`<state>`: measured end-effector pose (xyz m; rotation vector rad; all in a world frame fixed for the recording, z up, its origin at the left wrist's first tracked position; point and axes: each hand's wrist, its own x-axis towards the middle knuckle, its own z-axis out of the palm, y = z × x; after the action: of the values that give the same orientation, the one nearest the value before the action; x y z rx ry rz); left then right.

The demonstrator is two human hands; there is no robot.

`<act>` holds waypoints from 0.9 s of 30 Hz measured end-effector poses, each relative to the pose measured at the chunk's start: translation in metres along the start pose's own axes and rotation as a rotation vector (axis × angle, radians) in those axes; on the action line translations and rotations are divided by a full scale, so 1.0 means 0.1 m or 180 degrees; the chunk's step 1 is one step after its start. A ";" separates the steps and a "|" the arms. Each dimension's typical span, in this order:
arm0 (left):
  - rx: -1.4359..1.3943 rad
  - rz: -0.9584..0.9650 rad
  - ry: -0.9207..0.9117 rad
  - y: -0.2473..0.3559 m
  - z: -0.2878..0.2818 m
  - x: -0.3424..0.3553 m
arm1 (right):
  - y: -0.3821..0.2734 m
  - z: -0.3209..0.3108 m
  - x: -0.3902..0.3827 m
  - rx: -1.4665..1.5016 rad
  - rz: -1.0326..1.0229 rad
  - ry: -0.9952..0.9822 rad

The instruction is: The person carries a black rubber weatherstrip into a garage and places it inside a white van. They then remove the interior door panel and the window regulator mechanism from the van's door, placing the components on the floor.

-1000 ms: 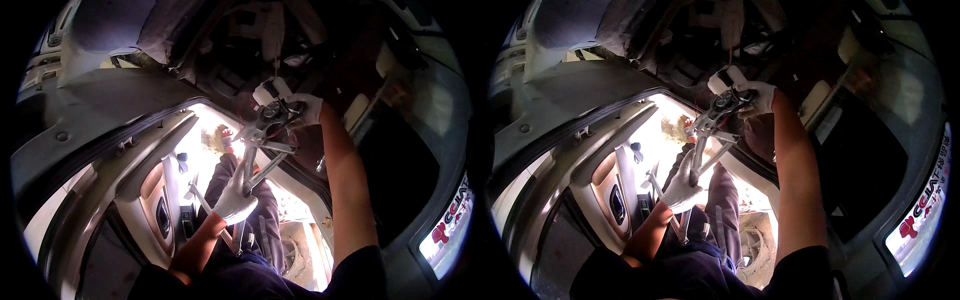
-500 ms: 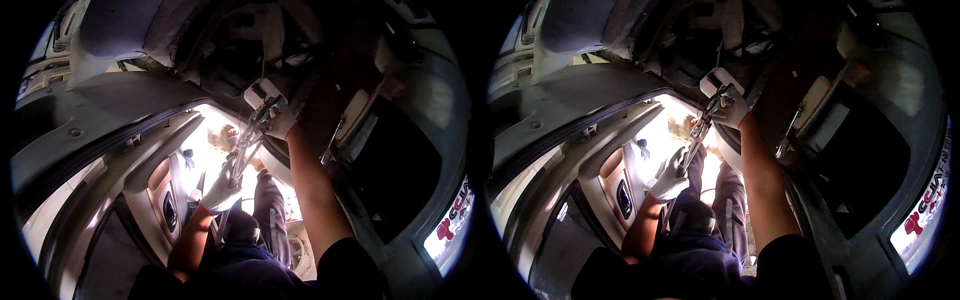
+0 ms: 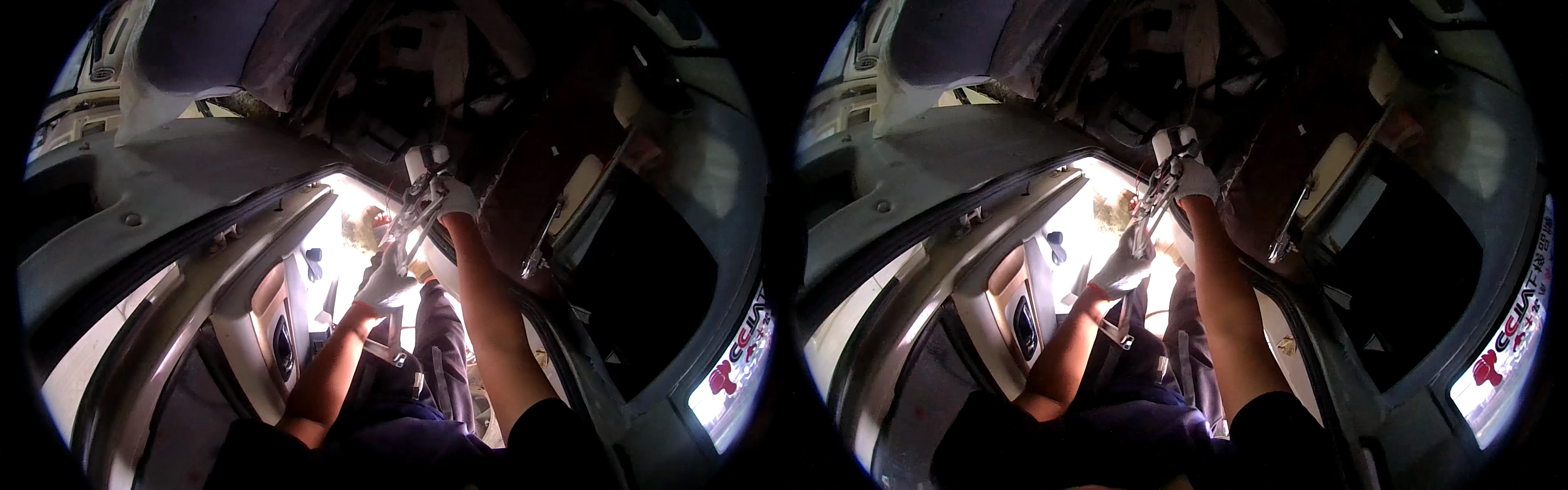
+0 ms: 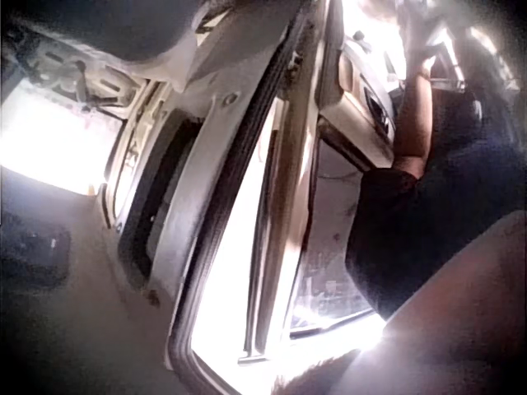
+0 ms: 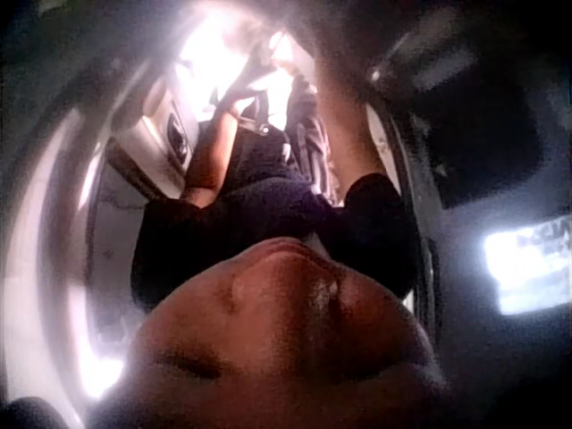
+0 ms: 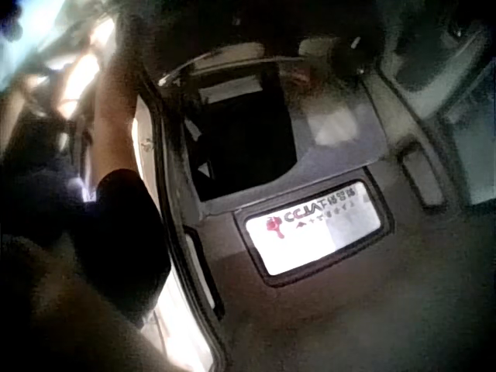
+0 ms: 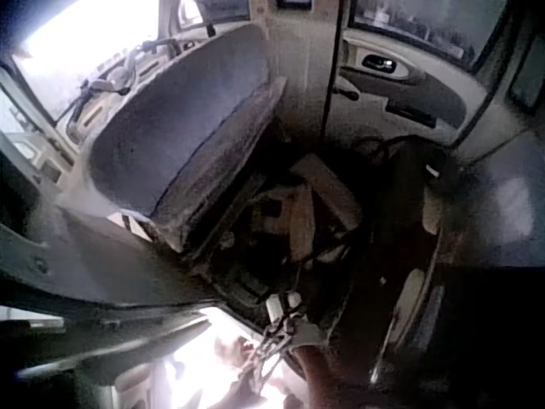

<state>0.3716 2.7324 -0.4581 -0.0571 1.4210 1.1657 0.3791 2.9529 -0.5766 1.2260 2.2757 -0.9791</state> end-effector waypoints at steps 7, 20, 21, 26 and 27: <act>0.0696 0.0271 0.0098 -0.14 0.10 0.06 | 0.18 -0.17 -0.13 0.0427 0.0802 -0.0075; 0.1794 -0.0152 0.0305 0.08 0.18 -0.02 | 0.66 0.56 0.22 0.2302 0.1074 -0.0294; 0.1770 -0.0220 0.0253 0.15 0.21 -0.01 | 0.82 0.68 0.28 0.2935 0.1087 -0.0282; 0.1975 -0.0176 -0.0101 -0.08 0.02 0.17 | 0.72 0.38 0.17 0.2599 0.0229 -0.0653; 0.1876 -0.0229 -0.0162 -0.12 0.02 0.18 | 0.67 0.26 0.12 0.2728 0.0116 -0.0834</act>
<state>0.3758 2.7381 -0.4780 0.3294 1.6502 0.6499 0.4287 2.9662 -0.6290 1.3040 1.6379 -2.0742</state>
